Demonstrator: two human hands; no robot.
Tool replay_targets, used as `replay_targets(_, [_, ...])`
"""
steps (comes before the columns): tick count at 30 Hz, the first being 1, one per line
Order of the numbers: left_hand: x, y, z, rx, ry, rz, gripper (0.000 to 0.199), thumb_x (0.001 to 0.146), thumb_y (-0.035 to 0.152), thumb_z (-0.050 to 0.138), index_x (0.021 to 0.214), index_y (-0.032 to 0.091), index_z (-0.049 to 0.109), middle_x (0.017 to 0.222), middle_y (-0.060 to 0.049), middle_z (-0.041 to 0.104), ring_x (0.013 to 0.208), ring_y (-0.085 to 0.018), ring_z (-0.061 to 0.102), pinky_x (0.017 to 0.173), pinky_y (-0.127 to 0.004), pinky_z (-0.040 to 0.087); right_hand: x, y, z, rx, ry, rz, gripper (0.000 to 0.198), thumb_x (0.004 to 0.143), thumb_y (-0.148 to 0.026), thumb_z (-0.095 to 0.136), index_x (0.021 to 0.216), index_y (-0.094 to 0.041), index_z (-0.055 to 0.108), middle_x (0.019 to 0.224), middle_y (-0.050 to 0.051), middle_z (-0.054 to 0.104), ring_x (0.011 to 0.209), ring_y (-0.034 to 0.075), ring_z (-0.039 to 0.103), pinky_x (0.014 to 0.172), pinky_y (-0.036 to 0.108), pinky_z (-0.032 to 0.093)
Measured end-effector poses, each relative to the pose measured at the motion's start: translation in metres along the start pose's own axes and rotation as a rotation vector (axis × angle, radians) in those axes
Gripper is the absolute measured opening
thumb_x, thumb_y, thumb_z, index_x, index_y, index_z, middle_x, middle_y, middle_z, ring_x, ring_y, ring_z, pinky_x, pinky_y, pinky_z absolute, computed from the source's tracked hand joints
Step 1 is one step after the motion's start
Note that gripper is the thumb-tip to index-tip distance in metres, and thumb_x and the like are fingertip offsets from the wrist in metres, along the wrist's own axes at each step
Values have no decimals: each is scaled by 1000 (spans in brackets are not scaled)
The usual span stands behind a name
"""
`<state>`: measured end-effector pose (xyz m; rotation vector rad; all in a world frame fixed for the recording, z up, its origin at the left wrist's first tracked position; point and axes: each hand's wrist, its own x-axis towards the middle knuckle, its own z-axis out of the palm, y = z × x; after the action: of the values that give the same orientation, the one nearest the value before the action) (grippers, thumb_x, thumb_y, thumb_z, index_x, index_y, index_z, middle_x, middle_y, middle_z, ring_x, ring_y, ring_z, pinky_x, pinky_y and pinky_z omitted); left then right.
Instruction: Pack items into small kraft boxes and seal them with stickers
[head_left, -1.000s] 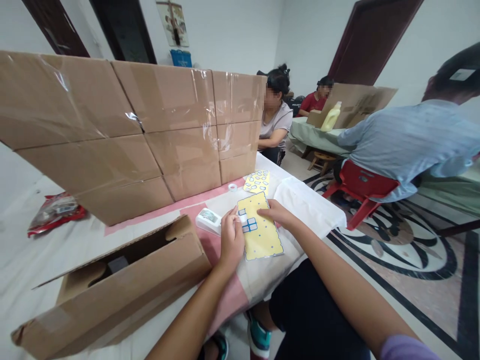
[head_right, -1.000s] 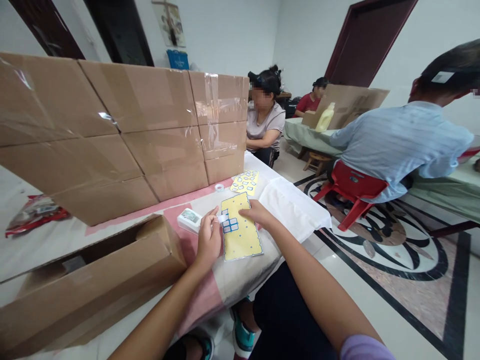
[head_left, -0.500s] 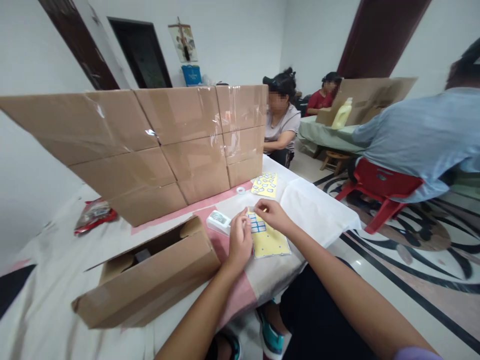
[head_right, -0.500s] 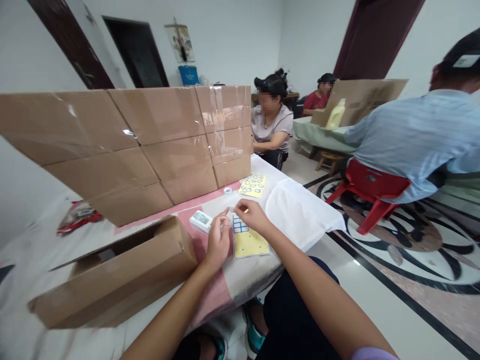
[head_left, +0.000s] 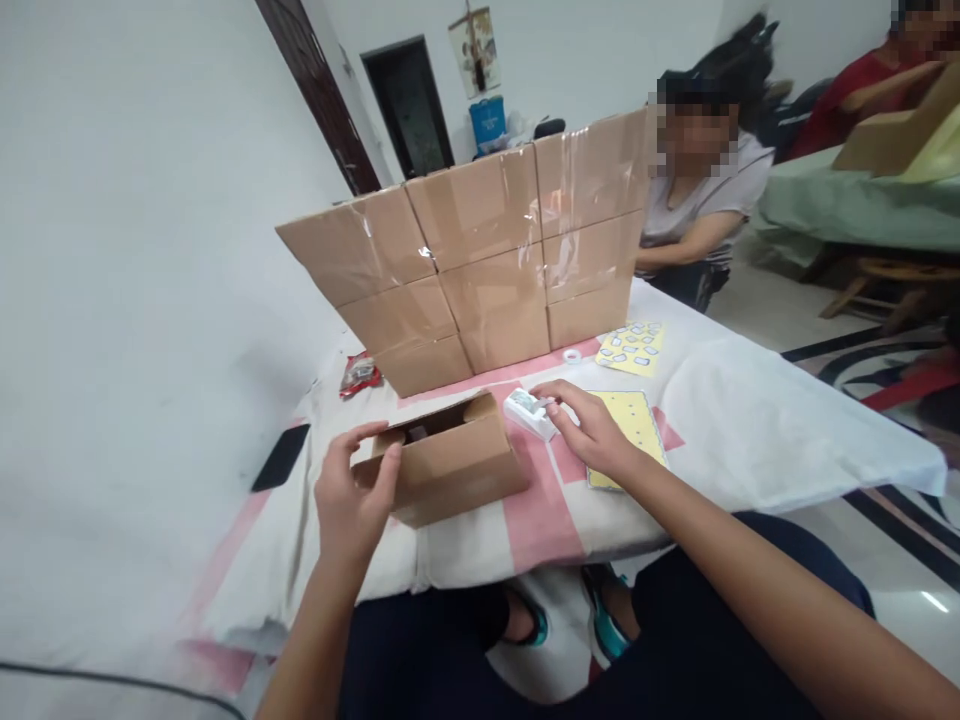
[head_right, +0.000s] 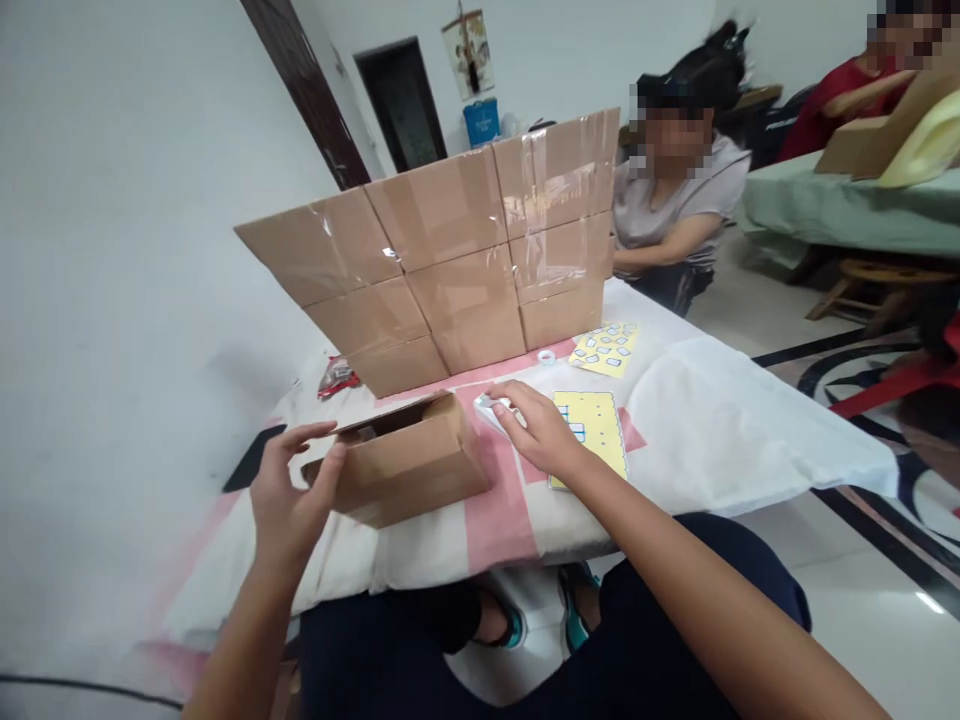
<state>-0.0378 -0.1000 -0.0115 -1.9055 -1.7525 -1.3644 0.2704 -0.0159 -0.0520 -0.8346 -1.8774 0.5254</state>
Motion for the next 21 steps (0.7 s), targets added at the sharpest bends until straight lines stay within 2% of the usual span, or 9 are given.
replay_targets(3, [19,-5,-5,-111,-210,-23,34,87,38,65,117,25,56,111,-4,73,112,-23,66,99,-41,50,13,-20,22,57,-48,-93,37,104,-36,39,133,-22,57,135,11,62,127,26,56,107,43,42])
replay_targets(6, [26,0,2,-225,-369,-17,41,87,35,65,123,24,50,101,-2,76,105,-21,69,98,-39,50,24,-30,44,125,-40,-95,41,105,-40,38,141,-23,50,141,11,58,132,25,53,111,45,40])
replay_targets(10, [28,4,15,-236,-358,-60,36,88,33,62,122,24,53,91,0,76,95,-20,71,97,-39,48,22,-32,61,89,16,-91,39,106,-42,36,136,-23,54,132,11,63,123,26,58,105,46,43])
replay_targets(16, [19,-2,34,-188,-360,-158,31,90,35,59,120,25,57,96,-2,77,102,-22,70,100,-41,46,7,-20,65,66,2,-142,35,106,-37,35,128,-21,57,120,12,65,114,27,58,100,45,45])
replay_targets(21, [15,-12,47,-173,-409,-139,38,88,32,61,125,25,53,97,0,76,99,-18,70,95,-35,50,0,-14,73,52,14,-185,30,105,-31,36,123,-20,57,118,11,65,111,26,56,99,45,44])
